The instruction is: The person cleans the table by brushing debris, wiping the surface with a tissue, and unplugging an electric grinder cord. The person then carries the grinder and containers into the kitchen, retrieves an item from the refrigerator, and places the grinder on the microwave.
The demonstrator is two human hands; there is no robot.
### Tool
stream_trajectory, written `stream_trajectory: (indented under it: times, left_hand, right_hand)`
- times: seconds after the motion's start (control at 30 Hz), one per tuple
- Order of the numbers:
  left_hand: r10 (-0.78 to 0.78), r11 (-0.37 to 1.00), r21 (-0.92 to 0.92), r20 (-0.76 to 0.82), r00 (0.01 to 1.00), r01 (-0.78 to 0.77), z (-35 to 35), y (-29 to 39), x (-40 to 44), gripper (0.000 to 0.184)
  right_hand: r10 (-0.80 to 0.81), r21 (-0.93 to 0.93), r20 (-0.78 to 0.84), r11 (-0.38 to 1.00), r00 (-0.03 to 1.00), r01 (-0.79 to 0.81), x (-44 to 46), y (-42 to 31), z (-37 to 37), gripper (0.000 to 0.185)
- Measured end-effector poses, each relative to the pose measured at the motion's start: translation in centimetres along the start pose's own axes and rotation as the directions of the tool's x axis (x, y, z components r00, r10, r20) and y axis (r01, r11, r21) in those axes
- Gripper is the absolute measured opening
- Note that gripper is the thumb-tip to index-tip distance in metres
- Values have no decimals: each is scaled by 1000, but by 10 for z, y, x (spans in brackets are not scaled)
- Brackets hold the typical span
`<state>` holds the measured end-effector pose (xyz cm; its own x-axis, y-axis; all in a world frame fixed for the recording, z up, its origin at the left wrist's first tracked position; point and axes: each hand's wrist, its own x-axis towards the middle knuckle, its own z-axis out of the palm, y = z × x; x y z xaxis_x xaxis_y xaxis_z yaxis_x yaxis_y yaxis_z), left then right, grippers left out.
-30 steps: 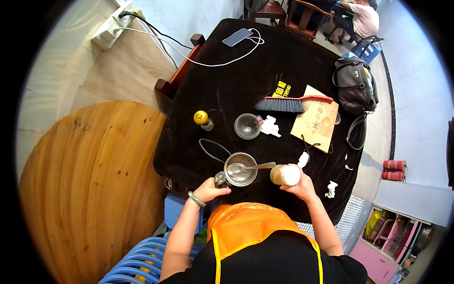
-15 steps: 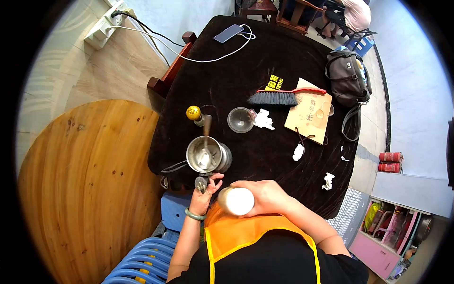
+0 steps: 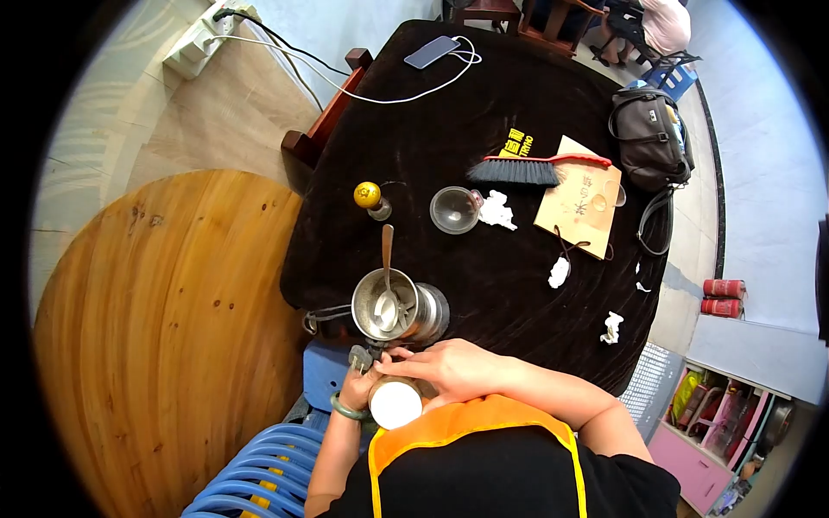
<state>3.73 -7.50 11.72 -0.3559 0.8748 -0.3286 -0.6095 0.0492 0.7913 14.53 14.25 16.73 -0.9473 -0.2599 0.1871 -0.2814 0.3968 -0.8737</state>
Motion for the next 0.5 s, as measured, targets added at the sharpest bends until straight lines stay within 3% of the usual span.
stream_trajectory:
  times: [0.07,0.13,0.2,0.23,0.3,0.37,0.4,0.43,0.5]
  left_hand:
    - [11,998,-60,11,1000,-10,1,0,-4,29]
    - [-22,986,-162,72,997,34,-7,-6,-5,32]
    - [26,990,-140,58,998,-18,-14,-12,-4,33]
    - [50,994,-103,71,996,-43,-19,-12,-3,34]
    - [78,996,-53,55,995,-75,-18,-8,-3,35]
    - [84,995,-57,70,994,-80,-18,-8,-4,36]
    - [88,995,-59,75,993,-83,-18,-8,-5,36]
    - [76,994,-88,61,995,-70,-16,-6,-6,36]
    - [66,995,-73,46,997,-63,-16,-4,-8,36]
  right_hand:
    - [-1,124,54,992,999,-6,-9,5,-12,73]
    - [48,254,-36,967,998,-37,-23,9,-26,40]
    - [276,382,-153,902,949,-201,-44,27,-34,22]
    - [545,484,-136,765,827,-424,-53,37,-40,23]
    - [796,609,-168,548,582,-574,-65,91,-48,32]
    - [835,658,-297,531,464,-535,-69,143,-61,45]
    - [869,583,-276,491,411,-647,-71,165,-71,47]
    - [833,455,-383,547,400,-703,-68,184,-77,51]
    - [781,383,-521,574,343,-724,-62,232,-80,55]
